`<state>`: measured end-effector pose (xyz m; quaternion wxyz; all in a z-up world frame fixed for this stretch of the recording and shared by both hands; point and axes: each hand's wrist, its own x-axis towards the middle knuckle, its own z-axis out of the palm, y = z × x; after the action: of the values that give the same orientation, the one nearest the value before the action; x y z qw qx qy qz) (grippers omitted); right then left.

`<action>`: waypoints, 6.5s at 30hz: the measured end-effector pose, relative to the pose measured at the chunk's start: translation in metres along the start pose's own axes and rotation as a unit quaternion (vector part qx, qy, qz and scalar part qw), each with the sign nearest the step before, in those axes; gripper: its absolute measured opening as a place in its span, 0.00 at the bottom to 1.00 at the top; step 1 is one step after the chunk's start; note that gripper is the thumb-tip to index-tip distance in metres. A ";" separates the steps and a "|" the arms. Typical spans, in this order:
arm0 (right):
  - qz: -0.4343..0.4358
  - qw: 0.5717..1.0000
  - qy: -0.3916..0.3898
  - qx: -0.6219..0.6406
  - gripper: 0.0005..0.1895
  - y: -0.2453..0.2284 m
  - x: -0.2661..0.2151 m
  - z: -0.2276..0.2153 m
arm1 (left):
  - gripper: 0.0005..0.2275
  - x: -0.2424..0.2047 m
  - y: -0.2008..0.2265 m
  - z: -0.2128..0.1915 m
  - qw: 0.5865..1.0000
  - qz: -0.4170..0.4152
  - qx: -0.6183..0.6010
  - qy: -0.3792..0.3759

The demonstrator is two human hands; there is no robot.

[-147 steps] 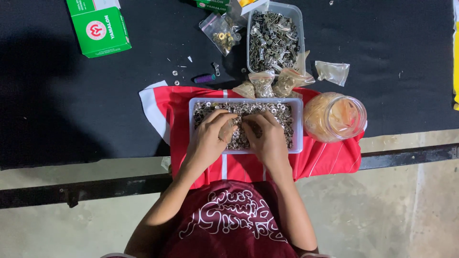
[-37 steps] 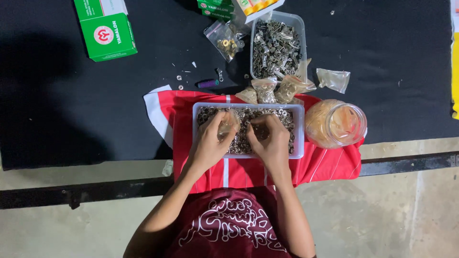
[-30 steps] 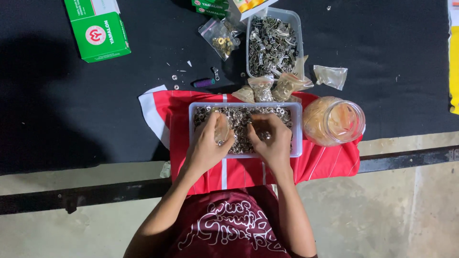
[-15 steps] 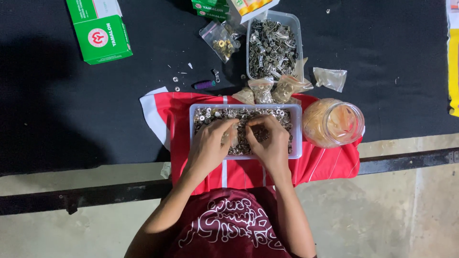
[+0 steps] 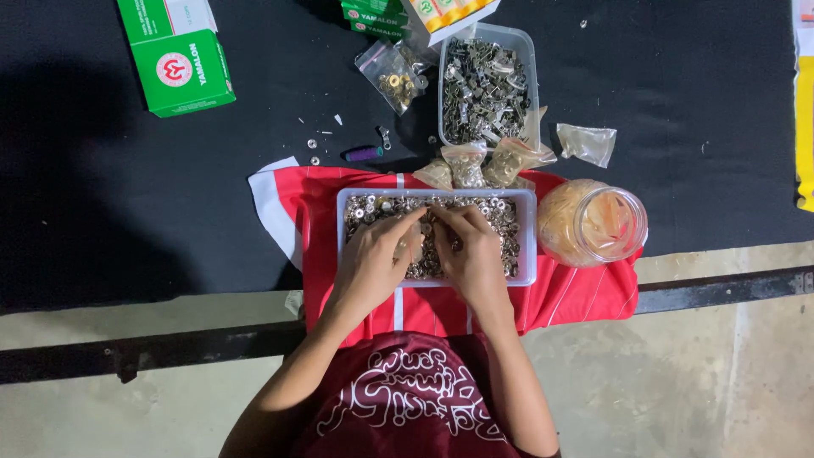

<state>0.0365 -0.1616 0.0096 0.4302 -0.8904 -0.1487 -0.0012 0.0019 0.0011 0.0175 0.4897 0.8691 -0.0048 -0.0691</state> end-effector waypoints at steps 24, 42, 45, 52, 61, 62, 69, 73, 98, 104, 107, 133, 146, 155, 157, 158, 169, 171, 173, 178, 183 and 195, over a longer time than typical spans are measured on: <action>-0.050 0.991 -0.027 0.118 0.05 0.006 -0.014 -0.012 | 0.09 -0.007 -0.026 0.010 0.993 0.036 -0.108 0.042; 0.036 0.972 0.055 0.226 0.04 0.028 -0.025 -0.002 | 0.19 -0.014 -0.028 0.015 0.996 0.078 -0.016 0.035; 0.057 0.971 0.072 0.221 0.04 0.041 -0.029 0.000 | 0.22 -0.010 -0.030 0.012 0.997 0.075 -0.023 0.019; 0.025 0.987 0.048 0.149 0.12 0.015 -0.018 -0.017 | 0.21 -0.008 -0.049 0.025 0.995 0.087 -0.015 0.040; 0.067 0.992 0.018 0.103 0.16 0.011 -0.033 -0.008 | 0.19 -0.015 -0.046 0.031 0.988 0.073 -0.045 0.132; 0.043 0.998 0.021 0.049 0.12 0.011 -0.031 -0.006 | 0.17 -0.014 -0.047 0.030 0.983 0.108 -0.038 0.145; 0.090 0.988 0.004 -0.124 0.12 0.030 -0.013 0.017 | 0.14 -0.011 -0.045 0.027 0.978 0.151 -0.017 0.142; 0.120 0.984 -0.009 -0.135 0.09 0.029 -0.007 0.017 | 0.15 -0.013 -0.044 0.025 0.987 0.111 0.006 0.118; 0.219 0.942 -0.049 0.248 0.12 0.046 -0.004 -0.001 | 0.13 0.001 -0.025 0.016 0.998 0.025 -0.017 0.056; 0.195 0.955 -0.035 0.220 0.21 0.030 -0.004 -0.004 | 0.17 0.002 -0.015 0.009 0.999 0.018 0.001 0.036; 0.171 0.968 -0.022 0.180 0.21 0.020 -0.001 -0.006 | 0.18 0.007 -0.017 0.007 0.999 0.029 0.024 0.036; 0.121 0.989 -0.080 0.005 0.11 -0.002 0.002 0.002 | 0.17 0.004 -0.033 0.015 0.999 0.018 -0.005 0.030; 0.267 0.726 0.052 0.632 0.08 0.042 -0.003 -0.016 | 0.07 -0.008 -0.020 0.011 0.991 0.016 -0.099 0.090; 0.110 0.980 -0.033 0.160 0.12 0.033 -0.019 -0.018 | 0.05 -0.011 -0.020 0.016 0.976 0.021 -0.188 0.106; 0.089 0.992 -0.028 0.089 0.12 0.030 -0.015 -0.016 | 0.06 -0.009 -0.023 0.015 0.975 0.011 -0.198 0.096; 0.110 0.991 -0.043 0.066 0.12 0.030 -0.015 -0.013 | 0.06 -0.009 -0.023 0.015 0.980 0.013 -0.173 0.092; 0.137 0.987 -0.036 0.077 0.08 0.032 -0.013 -0.008 | 0.08 -0.008 -0.019 0.011 0.987 0.032 -0.114 0.106; 0.179 0.933 -0.021 0.312 0.04 0.033 -0.011 -0.016 | 0.13 -0.007 -0.013 0.004 0.981 -0.002 -0.182 0.063; 0.218 0.865 -0.036 0.451 0.05 0.034 -0.005 -0.014 | 0.14 -0.009 -0.015 0.005 0.981 -0.005 -0.186 0.063; 0.289 0.736 -0.084 0.607 0.11 0.032 0.001 -0.002 | 0.11 -0.007 -0.024 0.011 0.990 0.002 -0.121 0.077; 0.164 0.948 -0.039 0.269 0.09 0.002 0.002 -0.006 | 0.08 -0.003 -0.019 0.012 0.988 0.011 -0.127 0.092; 0.031 0.991 -0.001 0.132 0.13 -0.003 -0.011 0.005 | 0.06 -0.001 -0.023 0.007 0.989 0.039 -0.103 0.103</action>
<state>0.0245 -0.1588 0.0073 0.5437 -0.8300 -0.1202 0.0326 -0.0010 0.0070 -0.0059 0.5764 0.8159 0.0194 0.0400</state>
